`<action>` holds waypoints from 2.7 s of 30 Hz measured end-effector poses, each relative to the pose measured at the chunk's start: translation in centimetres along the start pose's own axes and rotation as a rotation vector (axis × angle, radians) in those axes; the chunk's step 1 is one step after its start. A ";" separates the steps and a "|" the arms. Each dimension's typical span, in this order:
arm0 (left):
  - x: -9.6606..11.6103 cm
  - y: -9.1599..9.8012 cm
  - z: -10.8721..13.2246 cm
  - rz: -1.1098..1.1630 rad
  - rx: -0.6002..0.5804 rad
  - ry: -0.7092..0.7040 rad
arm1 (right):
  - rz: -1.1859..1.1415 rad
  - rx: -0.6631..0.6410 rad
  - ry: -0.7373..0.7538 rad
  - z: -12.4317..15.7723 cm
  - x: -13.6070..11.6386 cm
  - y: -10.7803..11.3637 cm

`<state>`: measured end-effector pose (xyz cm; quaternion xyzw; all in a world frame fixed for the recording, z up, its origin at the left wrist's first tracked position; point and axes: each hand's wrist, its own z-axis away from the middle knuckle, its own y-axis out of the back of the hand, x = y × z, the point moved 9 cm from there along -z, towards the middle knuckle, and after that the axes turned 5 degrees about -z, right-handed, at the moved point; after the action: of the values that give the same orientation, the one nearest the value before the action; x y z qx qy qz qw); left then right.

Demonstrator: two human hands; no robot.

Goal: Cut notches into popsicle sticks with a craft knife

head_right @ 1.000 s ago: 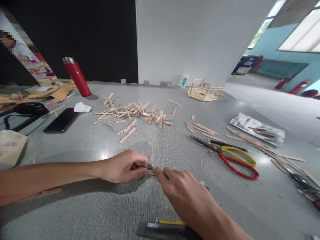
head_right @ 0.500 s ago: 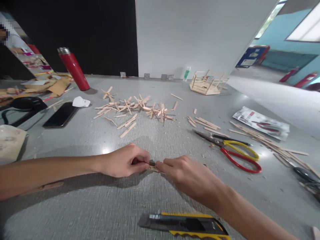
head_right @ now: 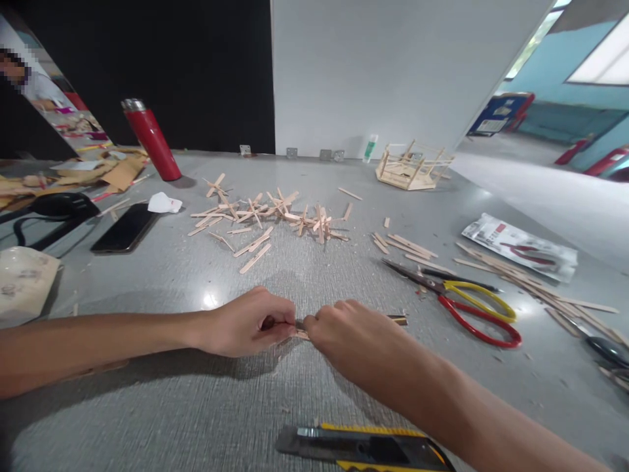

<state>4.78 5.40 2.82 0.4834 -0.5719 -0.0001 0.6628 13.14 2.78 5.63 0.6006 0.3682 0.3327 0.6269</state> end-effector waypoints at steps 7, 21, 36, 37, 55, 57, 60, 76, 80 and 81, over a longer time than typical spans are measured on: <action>-0.5 -0.2 -0.1 0.039 -0.056 0.043 | 0.065 0.041 0.149 1.0 -0.5 -0.3; -1.4 -0.6 -0.3 0.178 -0.142 0.090 | 0.040 0.162 -0.042 2.8 -0.2 -2.0; -1.7 -0.8 -0.4 0.203 -0.139 0.111 | -0.046 0.135 -0.108 3.1 0.4 -2.8; -1.7 -0.8 -0.4 0.209 -0.140 0.110 | -0.044 0.139 -0.109 3.1 0.3 -2.7; -1.1 -0.4 -0.5 0.190 -0.112 0.096 | 0.069 0.138 -0.085 1.8 -0.6 -2.0; -1.3 -0.5 -0.4 0.210 -0.126 0.117 | 0.012 0.127 -0.085 2.2 0.2 -2.3; -1.8 -0.7 -0.3 0.261 -0.140 0.166 | -0.056 0.110 -0.086 2.4 0.7 -2.6; -2.1 -1.0 -0.2 0.321 -0.167 0.182 | -0.227 0.189 -0.004 2.1 0.8 -2.2; -2.4 -1.0 -0.2 0.376 -0.148 0.237 | -0.257 0.273 -0.108 2.5 1.8 -1.7; -2.4 -0.9 -0.2 0.411 -0.136 0.262 | -0.259 0.314 -0.153 2.6 2.3 -1.2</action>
<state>4.64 6.36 0.45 0.3075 -0.5661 0.1588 0.7482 16.53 3.31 4.29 0.6622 0.4410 0.1412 0.5892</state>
